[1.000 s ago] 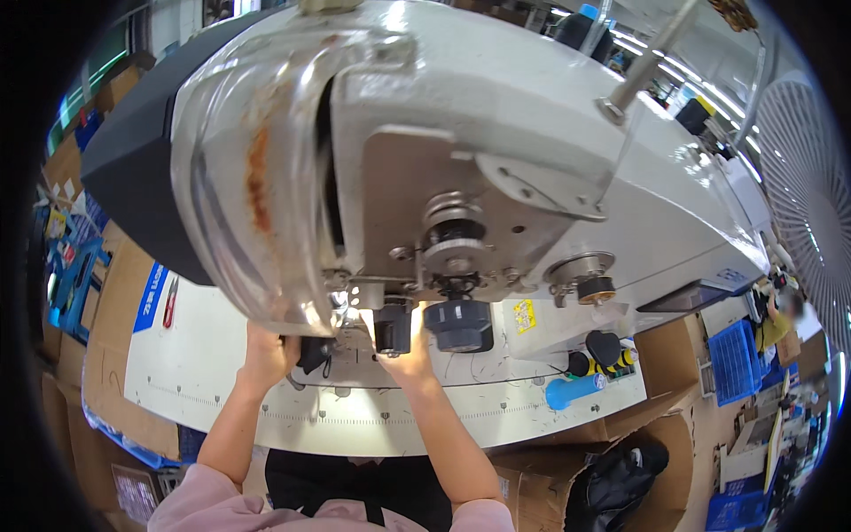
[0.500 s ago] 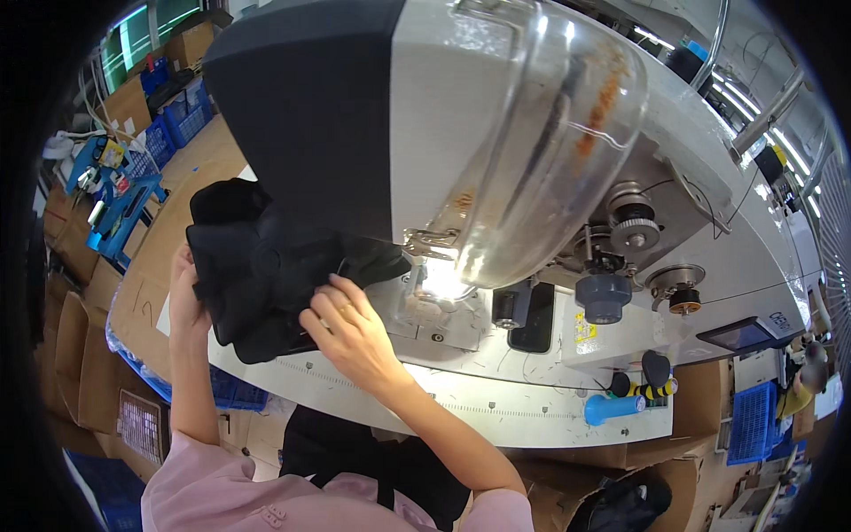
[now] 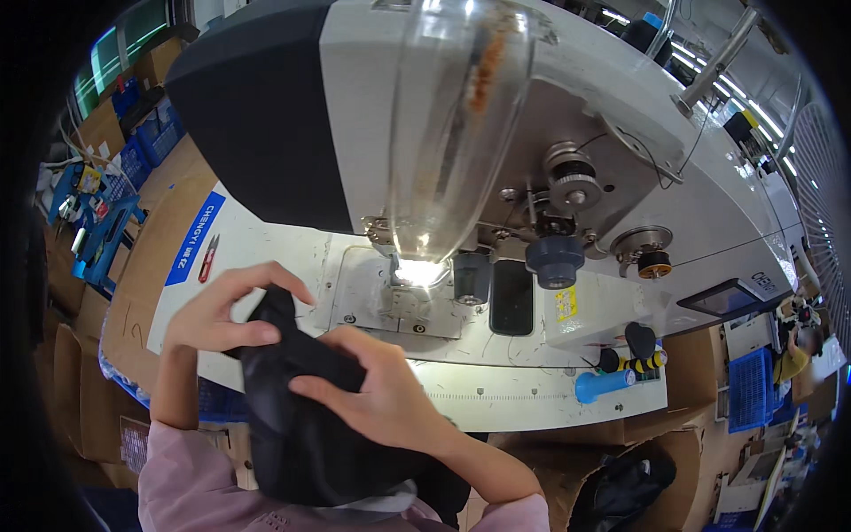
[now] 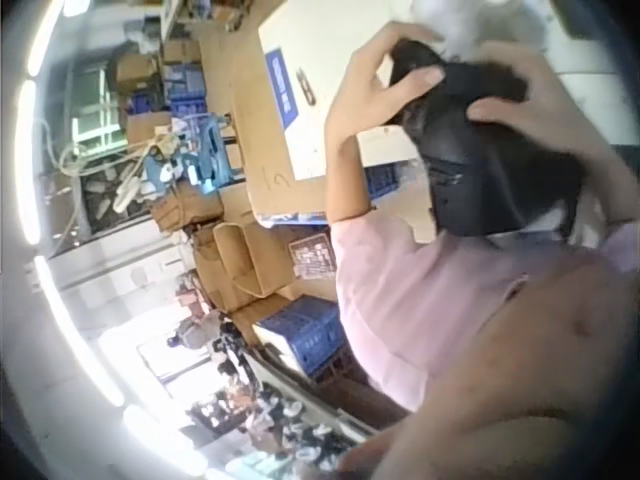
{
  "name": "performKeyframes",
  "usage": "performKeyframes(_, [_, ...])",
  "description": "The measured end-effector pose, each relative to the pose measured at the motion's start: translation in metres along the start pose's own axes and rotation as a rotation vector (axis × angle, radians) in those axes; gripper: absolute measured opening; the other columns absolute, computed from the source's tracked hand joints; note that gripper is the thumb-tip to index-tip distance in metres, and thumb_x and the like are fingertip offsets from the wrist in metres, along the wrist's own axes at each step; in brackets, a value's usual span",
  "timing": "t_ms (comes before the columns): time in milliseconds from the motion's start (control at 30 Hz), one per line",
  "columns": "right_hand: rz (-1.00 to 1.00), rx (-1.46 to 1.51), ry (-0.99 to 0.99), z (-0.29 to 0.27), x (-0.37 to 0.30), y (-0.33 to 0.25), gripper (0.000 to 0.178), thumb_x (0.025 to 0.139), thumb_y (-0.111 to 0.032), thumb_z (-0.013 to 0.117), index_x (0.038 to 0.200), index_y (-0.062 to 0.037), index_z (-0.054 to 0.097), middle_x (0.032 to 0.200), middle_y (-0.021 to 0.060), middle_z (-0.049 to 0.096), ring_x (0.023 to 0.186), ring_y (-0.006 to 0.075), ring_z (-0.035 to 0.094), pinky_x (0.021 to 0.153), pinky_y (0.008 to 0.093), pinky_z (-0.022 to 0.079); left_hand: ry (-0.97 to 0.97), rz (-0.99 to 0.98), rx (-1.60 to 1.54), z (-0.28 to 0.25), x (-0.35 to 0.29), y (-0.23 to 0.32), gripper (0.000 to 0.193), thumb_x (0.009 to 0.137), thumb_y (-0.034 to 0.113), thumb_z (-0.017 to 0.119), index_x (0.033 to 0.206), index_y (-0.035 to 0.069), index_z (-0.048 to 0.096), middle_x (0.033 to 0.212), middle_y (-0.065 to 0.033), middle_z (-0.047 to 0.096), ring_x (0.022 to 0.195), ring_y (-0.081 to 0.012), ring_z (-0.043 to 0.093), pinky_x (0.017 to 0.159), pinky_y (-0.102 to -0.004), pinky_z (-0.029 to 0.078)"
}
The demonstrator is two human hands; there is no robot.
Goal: The person stitches black shoe components using a sewing machine, rotating and guiding the material by hand, and cuts thread using thread snips.
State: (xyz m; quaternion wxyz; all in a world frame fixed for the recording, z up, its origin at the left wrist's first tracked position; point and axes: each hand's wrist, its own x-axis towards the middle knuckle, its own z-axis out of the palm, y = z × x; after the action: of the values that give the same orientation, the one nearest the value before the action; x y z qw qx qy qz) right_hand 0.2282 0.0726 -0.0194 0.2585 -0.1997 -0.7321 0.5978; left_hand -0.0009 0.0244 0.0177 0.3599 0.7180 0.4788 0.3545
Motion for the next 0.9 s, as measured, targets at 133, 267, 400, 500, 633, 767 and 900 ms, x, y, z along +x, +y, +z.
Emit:
performKeyframes(133, [0.032,-0.023,0.103,-0.024,-0.008,0.010,0.037,0.078,-0.019,0.076,0.103,0.0016,0.059,0.090,0.0081,0.066,0.087,0.0105,0.061,0.079,0.0270,0.048,-0.017,0.009,-0.082,0.020,0.031,-0.020,0.037,0.080,0.027,0.069,0.107,0.002,0.063,0.112,-0.0089,0.062,0.101,-0.0191,0.056,0.091,-0.0321,0.040])
performKeyframes(267, [0.082,0.021,0.085,-0.040,-0.006,0.005,0.038,0.078,-0.015,0.077,0.108,-0.0011,0.058,0.097,0.0064,0.066,0.094,0.0089,0.059,0.085,0.0268,0.047,-0.059,0.131,-0.186,0.025,0.050,-0.026,0.030,0.081,0.027,0.070,0.099,0.003,0.067,0.105,-0.0076,0.061,0.097,-0.0197,0.054,0.088,-0.0327,0.040])
performKeyframes(400, [0.024,0.077,0.058,-0.041,-0.006,0.008,0.040,0.078,-0.008,0.076,0.112,-0.0016,0.055,0.093,0.0043,0.065,0.089,0.0089,0.060,0.079,0.0228,0.047,-0.108,0.210,-0.290,0.025,0.050,-0.030,0.012,0.084,0.013,0.066,0.093,0.005,0.067,0.096,-0.0061,0.058,0.094,-0.0191,0.052,0.086,-0.0319,0.040])
performKeyframes(500, [0.250,0.447,-0.109,-0.048,-0.010,0.025,0.033,0.082,-0.005,0.072,0.110,-0.0008,0.056,0.091,0.0020,0.064,0.084,0.0049,0.058,0.074,0.0193,0.046,-0.119,0.202,-0.651,0.022,0.046,-0.048,0.011,0.085,0.017,0.066,0.083,0.006,0.063,0.099,-0.0083,0.056,0.094,-0.0200,0.052,0.086,-0.0301,0.039])
performKeyframes(633, [0.197,0.303,-0.144,-0.037,-0.007,0.017,0.022,0.090,-0.011,0.063,0.108,0.0000,0.057,0.088,-0.0017,0.062,0.079,-0.0004,0.053,0.068,0.0169,0.043,-0.054,0.091,-1.019,0.027,0.036,-0.037,0.021,0.083,0.016,0.064,0.069,0.007,0.053,0.103,-0.0101,0.056,0.097,-0.0205,0.052,0.085,-0.0286,0.040])
performKeyframes(767, [0.207,0.257,-0.095,-0.035,-0.007,0.023,0.016,0.092,-0.014,0.061,0.100,-0.0023,0.055,0.077,-0.0064,0.051,0.067,-0.0013,0.042,0.059,0.0163,0.034,0.012,0.148,-0.193,0.020,0.038,-0.035,0.029,0.078,0.027,0.072,0.072,0.007,0.052,0.112,-0.0140,0.054,0.103,-0.0203,0.049,0.091,-0.0305,0.037])
performKeyframes(900, [0.208,0.247,-0.043,-0.039,-0.007,0.022,0.016,0.092,-0.015,0.062,0.098,-0.0035,0.053,0.074,-0.0075,0.046,0.064,-0.0008,0.037,0.056,0.0167,0.030,0.037,-0.019,-0.256,0.029,0.040,-0.031,0.037,0.078,0.019,0.072,0.099,0.003,0.047,0.113,-0.0137,0.056,0.095,-0.0169,0.052,0.091,-0.0334,0.038])
